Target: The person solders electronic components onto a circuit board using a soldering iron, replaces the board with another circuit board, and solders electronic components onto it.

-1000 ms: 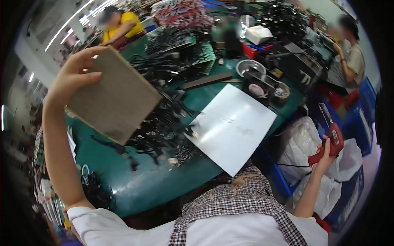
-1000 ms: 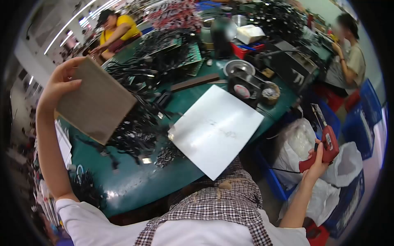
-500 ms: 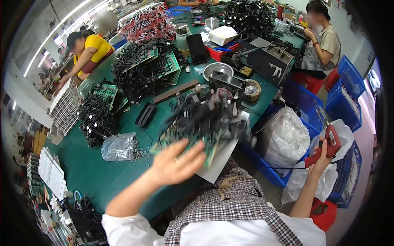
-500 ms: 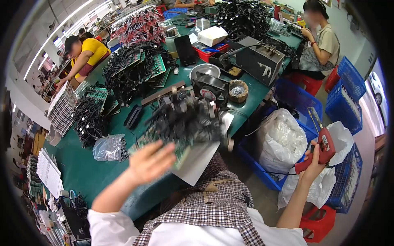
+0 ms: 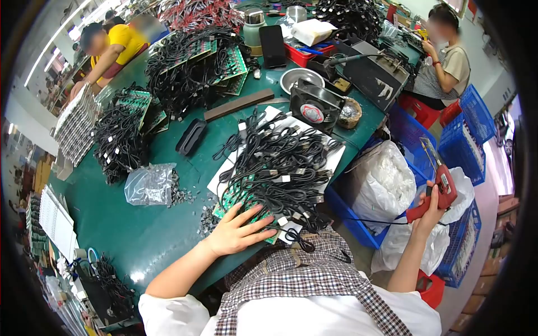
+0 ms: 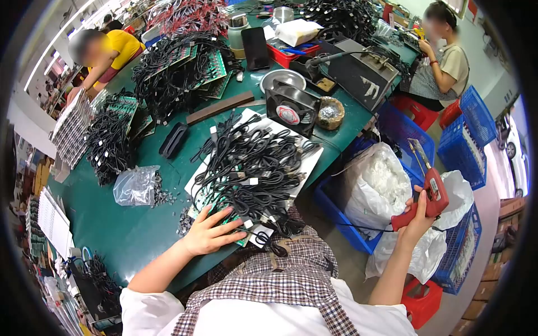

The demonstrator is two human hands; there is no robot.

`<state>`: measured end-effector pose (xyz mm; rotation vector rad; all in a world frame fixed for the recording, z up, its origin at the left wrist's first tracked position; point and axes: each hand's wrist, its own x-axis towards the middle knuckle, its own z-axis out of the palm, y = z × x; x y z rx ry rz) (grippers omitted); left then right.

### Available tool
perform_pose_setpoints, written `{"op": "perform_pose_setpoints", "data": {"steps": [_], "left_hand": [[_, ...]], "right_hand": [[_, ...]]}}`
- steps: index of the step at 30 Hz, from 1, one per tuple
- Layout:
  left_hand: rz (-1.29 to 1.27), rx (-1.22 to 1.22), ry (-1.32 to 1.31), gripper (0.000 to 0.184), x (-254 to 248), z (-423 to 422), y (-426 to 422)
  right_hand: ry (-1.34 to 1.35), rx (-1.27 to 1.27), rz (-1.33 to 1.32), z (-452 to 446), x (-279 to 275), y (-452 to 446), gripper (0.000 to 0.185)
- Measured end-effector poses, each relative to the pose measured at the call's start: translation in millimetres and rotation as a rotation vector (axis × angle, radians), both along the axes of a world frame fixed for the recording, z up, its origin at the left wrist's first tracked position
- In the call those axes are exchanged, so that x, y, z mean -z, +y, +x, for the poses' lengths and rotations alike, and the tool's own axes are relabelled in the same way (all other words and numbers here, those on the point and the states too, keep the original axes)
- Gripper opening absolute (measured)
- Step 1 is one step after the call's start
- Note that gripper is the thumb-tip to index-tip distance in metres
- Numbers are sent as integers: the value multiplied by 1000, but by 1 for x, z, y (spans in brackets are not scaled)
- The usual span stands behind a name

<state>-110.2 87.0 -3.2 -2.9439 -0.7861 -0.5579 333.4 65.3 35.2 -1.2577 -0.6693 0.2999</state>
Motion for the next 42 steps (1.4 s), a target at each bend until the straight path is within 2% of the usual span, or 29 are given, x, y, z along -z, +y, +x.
{"op": "perform_pose_setpoints", "data": {"steps": [3,5,9,15,23,26,27,28,30,31,33,37,39,42], "left_hand": [[-20,103,9,53,-2,2,13],[-64,143,3,43,0,0,14],[-54,206,-60,40,5,-3,9],[-236,293,-40,54,-1,5,21],[-296,226,-112,54,-8,11,15],[-403,100,-438,42,-29,7,13],[-370,-89,-529,32,-38,4,22],[-332,-428,-640,29,-52,8,38],[-190,-639,-378,38,-53,0,75],[-166,-660,-230,41,-41,-3,90],[-244,-677,-206,42,-35,5,103],[-307,-638,-250,42,-30,8,108],[-363,-773,-324,41,-29,9,103],[-218,-864,-285,45,-30,6,101]], "right_hand": [[-18,-1,8,0,-2,-2,27],[-31,10,-2,-1,-2,-1,28],[-46,3,1,-8,-8,3,32],[-43,-26,-4,-16,-12,10,30],[-56,-49,8,-23,-17,12,27],[-63,-66,15,-26,-18,12,29],[-63,-74,13,-27,-18,13,29],[-47,-68,3,-27,-18,13,29],[-32,-66,-2,-29,-17,12,30],[-19,-67,11,-29,-16,11,31],[-8,-69,31,-27,-14,12,31],[-26,-83,28,-20,-11,5,31],[-22,-86,24,-20,-11,7,31],[-19,-101,16,-28,-11,7,32]]}}
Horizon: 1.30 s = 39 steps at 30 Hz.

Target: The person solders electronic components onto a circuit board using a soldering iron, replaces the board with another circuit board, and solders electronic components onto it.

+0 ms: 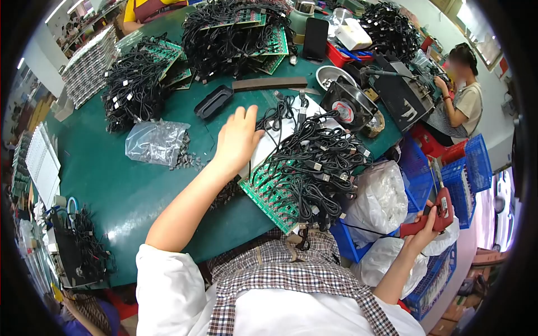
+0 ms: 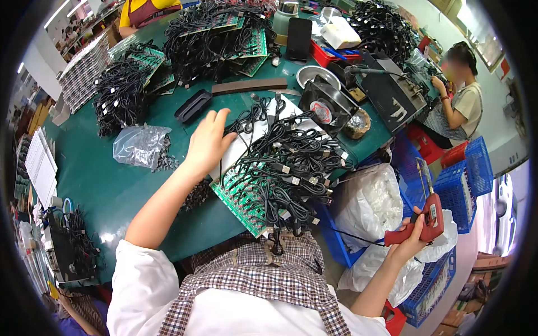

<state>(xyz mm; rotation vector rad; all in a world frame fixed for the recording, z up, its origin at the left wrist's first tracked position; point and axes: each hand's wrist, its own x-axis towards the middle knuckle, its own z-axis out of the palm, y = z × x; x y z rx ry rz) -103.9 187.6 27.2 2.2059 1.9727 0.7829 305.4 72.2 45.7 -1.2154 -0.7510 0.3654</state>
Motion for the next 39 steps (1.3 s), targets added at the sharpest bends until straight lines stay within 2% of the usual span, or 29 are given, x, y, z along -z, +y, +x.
{"op": "perform_pose_setpoints", "data": {"steps": [3,5,7,9,10,11,13,15,16,19,20,22,25,26,27,29,31,34,37,39], "left_hand": [[209,-45,88,53,-8,0,-18],[221,213,-92,52,-17,8,-49],[81,556,-64,49,-25,21,-84],[89,629,-34,46,-21,27,-109],[91,637,-119,45,-8,28,-117],[188,649,-82,35,5,30,-128],[325,824,16,22,15,33,-145],[330,965,145,17,13,50,-148],[342,989,193,23,17,59,-150],[306,903,320,32,28,84,-148],[307,899,320,32,30,94,-148],[277,730,259,34,34,109,-150],[247,769,203,37,31,108,-152],[247,886,127,40,26,100,-151],[247,879,126,40,25,92,-153],[482,691,-45,48,26,79,-159],[349,470,82,63,3,78,-140],[74,400,9,79,17,98,-120],[74,297,-30,77,23,111,-113],[109,398,-203,73,19,98,-117]], "right_hand": [[-15,12,13,-12,-3,-2,30],[-11,-47,79,-14,-1,-1,30],[-12,-62,61,-19,-3,0,29],[-33,-80,76,-16,1,0,28],[-9,-86,64,-14,4,0,30],[-9,-85,59,-14,4,0,30],[5,-106,67,-18,6,1,35],[-5,-105,56,-19,7,-1,35],[-4,-114,50,-19,7,-2,35],[-1,-119,53,-21,5,-5,34],[1,-115,56,-22,5,-6,34],[1,-120,54,-24,3,-9,33],[-7,-125,52,-29,2,-14,33],[-15,-129,48,-31,1,-16,32],[-16,-137,48,-31,1,-16,32],[-24,-170,56,-34,2,-15,33],[-24,-202,52,-38,4,-11,33],[28,-246,43,-55,6,-2,32],[35,-283,40,-71,5,4,31],[34,-320,54,-76,6,3,30]]}}
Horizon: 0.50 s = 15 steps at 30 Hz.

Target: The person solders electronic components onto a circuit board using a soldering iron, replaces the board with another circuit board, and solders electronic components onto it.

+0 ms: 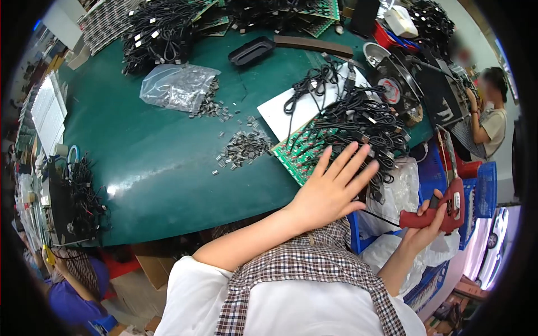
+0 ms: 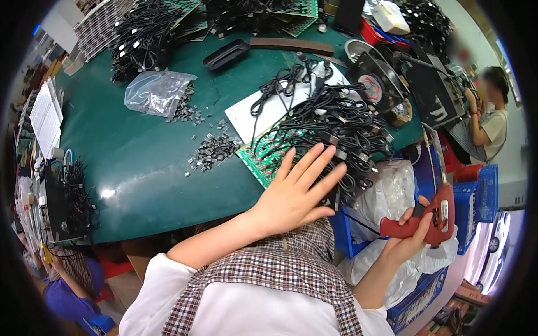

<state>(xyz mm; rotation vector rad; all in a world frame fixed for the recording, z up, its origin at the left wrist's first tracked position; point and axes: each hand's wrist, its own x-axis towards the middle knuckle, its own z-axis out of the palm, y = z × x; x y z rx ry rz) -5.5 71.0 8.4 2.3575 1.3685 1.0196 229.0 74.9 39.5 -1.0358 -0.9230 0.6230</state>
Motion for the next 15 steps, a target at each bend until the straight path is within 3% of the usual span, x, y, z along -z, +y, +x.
{"op": "perform_pose_setpoints", "data": {"steps": [2,4,6,8,15], "left_hand": [[190,-77,-78,61,1,-21,-15],[265,-373,-127,37,4,-51,-34],[78,-716,-91,27,3,-91,-52],[-273,-954,-244,31,-8,-122,-69],[-413,-806,-140,19,5,-149,-73]], "right_hand": [[-7,-14,5,-3,-1,-1,31],[-6,-36,8,-2,-1,-2,32],[33,-23,-15,-4,-3,-2,36],[56,-33,-25,-12,-6,-1,38],[14,-175,-18,-38,-11,-5,46]]}}
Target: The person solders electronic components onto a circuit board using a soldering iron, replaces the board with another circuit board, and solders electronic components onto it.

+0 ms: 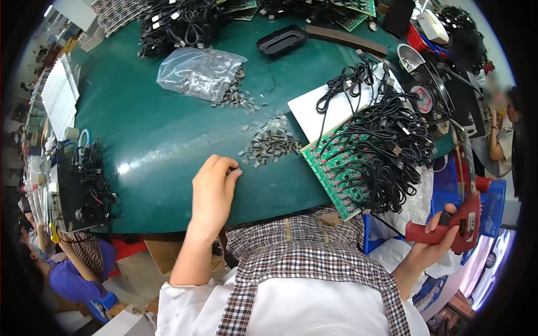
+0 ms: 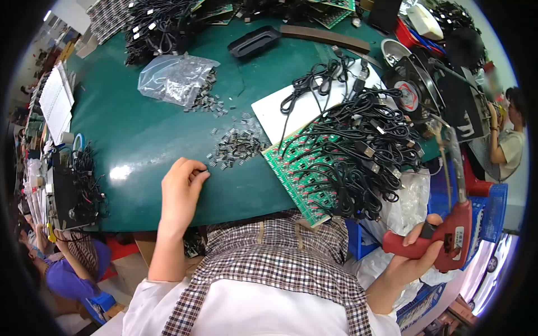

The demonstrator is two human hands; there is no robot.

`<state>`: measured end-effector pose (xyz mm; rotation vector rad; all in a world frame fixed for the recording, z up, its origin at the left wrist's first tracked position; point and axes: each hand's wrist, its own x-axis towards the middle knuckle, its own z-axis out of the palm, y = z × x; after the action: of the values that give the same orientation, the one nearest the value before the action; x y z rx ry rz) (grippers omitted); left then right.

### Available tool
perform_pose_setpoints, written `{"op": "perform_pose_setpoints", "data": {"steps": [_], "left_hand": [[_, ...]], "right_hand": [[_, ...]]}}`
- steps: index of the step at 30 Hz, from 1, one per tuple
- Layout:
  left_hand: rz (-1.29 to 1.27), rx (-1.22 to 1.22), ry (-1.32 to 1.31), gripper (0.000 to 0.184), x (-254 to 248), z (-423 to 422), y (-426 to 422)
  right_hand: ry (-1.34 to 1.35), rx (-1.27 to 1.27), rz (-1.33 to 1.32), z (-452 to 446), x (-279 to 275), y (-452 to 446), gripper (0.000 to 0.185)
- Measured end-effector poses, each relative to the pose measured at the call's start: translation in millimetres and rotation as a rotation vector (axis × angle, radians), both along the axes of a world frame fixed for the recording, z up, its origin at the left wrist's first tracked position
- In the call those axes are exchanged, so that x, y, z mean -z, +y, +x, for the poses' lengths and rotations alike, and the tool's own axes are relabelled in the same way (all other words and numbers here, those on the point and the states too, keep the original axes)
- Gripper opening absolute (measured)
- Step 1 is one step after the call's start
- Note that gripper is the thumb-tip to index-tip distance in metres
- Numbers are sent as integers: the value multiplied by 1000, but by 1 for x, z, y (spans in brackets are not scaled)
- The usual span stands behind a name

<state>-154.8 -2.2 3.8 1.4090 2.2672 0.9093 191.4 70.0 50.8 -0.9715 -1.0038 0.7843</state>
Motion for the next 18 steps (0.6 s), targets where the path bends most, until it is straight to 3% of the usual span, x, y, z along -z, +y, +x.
{"op": "perform_pose_setpoints", "data": {"steps": [3,5,6,7,9,11,14,18], "left_hand": [[17,170,140,12,-5,-8,9],[29,289,305,8,-6,-10,10],[71,296,242,5,-8,-10,11],[65,314,226,5,-9,-4,11],[51,20,-525,6,-10,9,10],[109,3,-915,10,-2,22,8],[99,-16,-1181,11,1,43,19],[192,22,-1194,15,0,60,44]], "right_hand": [[-82,-51,-35,-8,-1,-11,65],[-52,-273,-26,-6,4,-24,53],[-91,-299,-65,-6,8,-28,59],[-86,-203,-174,-11,9,-34,79],[-84,-384,-301,-17,9,-41,75],[-62,-511,-457,-22,7,-44,69],[-13,-637,-524,-21,9,-38,65],[-75,-737,-629,-27,10,-32,64]]}}
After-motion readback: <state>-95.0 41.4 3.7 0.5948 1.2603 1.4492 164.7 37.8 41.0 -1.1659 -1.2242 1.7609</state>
